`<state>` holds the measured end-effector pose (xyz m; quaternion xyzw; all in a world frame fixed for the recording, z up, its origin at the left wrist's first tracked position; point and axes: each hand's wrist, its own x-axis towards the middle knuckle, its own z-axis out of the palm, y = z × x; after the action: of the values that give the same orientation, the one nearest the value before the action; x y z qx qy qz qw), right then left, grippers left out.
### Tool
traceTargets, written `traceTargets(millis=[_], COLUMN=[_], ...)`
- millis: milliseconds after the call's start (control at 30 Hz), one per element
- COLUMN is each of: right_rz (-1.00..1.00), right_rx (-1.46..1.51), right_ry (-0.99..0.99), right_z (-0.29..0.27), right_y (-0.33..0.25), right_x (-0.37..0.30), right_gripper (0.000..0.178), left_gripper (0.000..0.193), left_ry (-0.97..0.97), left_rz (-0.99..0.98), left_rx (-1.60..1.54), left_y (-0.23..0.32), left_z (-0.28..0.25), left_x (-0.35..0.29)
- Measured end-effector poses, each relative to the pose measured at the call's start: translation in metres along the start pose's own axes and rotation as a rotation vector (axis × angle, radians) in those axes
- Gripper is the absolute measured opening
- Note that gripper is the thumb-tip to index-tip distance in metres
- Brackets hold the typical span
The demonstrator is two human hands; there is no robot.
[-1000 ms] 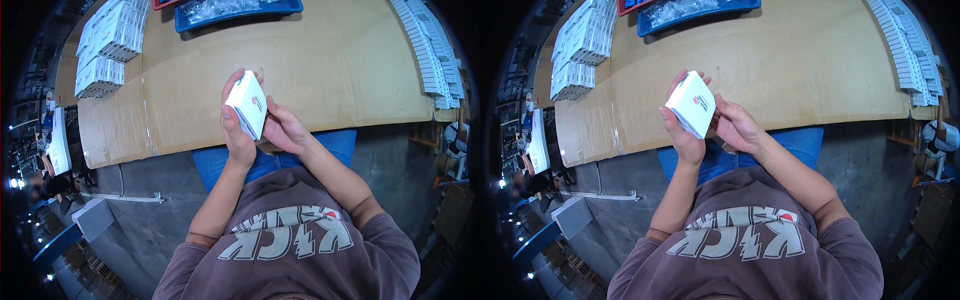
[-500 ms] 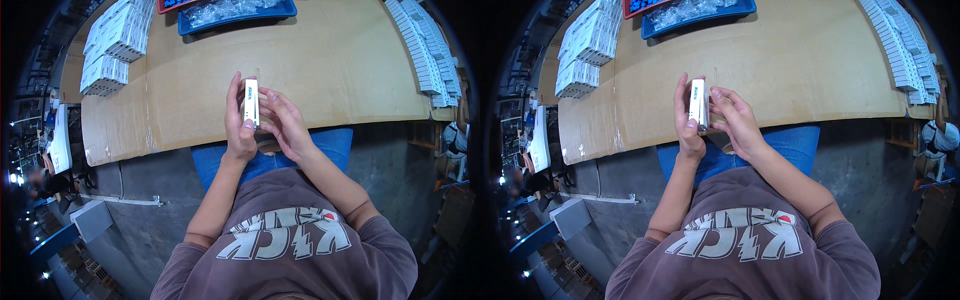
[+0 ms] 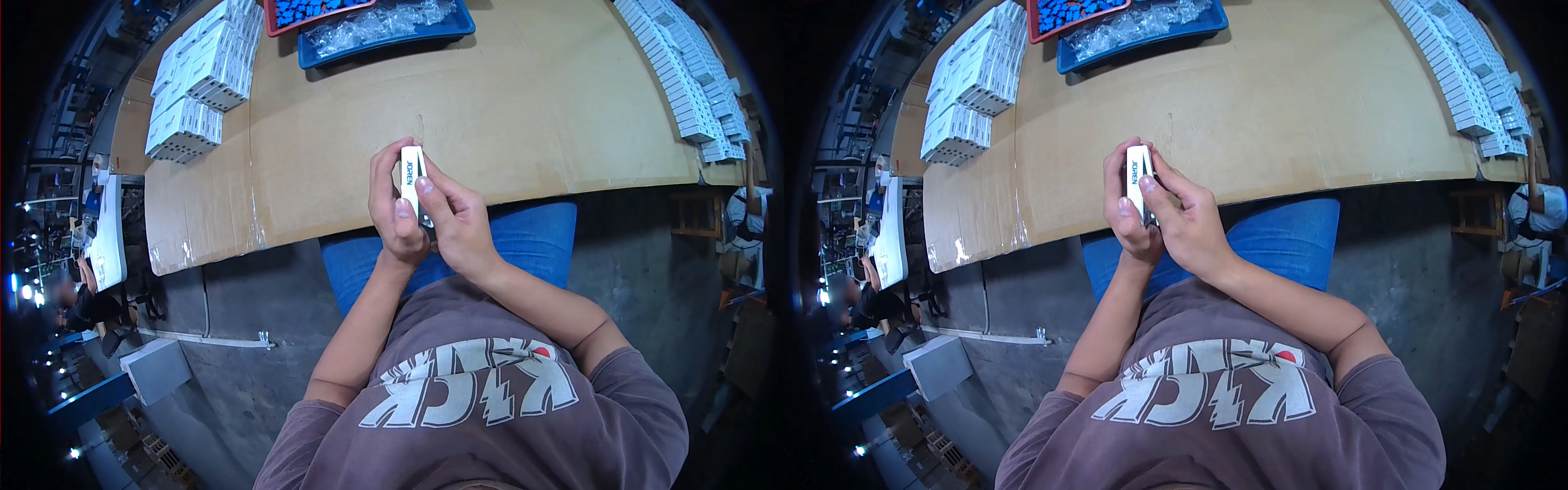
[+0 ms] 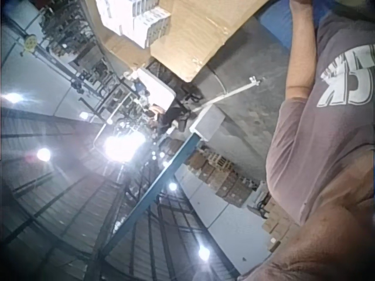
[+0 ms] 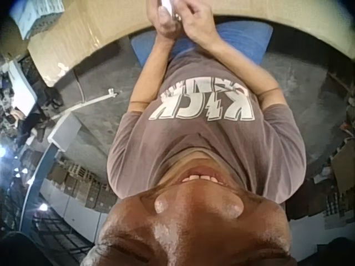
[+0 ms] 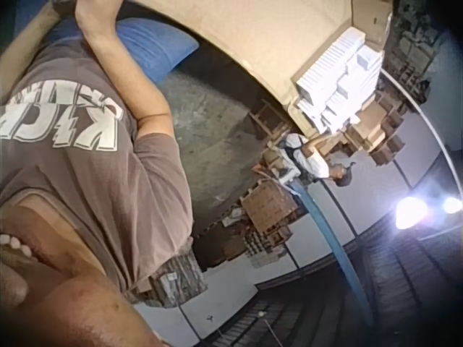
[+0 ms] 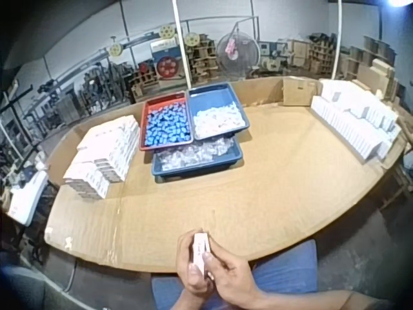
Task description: Assembling and packing electronic components into white boxes.
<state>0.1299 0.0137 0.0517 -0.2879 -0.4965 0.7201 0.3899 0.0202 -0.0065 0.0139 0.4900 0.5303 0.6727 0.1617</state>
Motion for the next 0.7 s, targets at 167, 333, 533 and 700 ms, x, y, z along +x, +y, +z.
traceTargets(millis=[167, 333, 533, 700], right_rz=[-0.087, -0.003, 0.133, -0.597], right_rx=[-0.072, 0.023, 0.022, -0.946], right_ry=[0.0, -0.072, -0.201, -0.265], right_z=[0.002, -0.005, -0.029, -0.048], right_y=[-0.002, -0.016, -0.029, -0.025], right_x=[-0.008, 0.0, 0.008, 0.026], right_gripper=[0.053, 0.055, 0.071, 0.091], left_gripper=[0.083, 0.094, 0.114, 0.082], left_ry=[-0.009, -0.081, -0.007, -0.007], left_rz=[-0.031, 0.009, -0.25, -0.694], left_rx=[-0.104, 0.019, -0.203, -0.617], left_y=[0.009, 0.012, 0.019, 0.026], left_z=[-0.002, -0.005, -0.003, -0.009], left_x=[-0.002, 0.005, 0.002, 0.016])
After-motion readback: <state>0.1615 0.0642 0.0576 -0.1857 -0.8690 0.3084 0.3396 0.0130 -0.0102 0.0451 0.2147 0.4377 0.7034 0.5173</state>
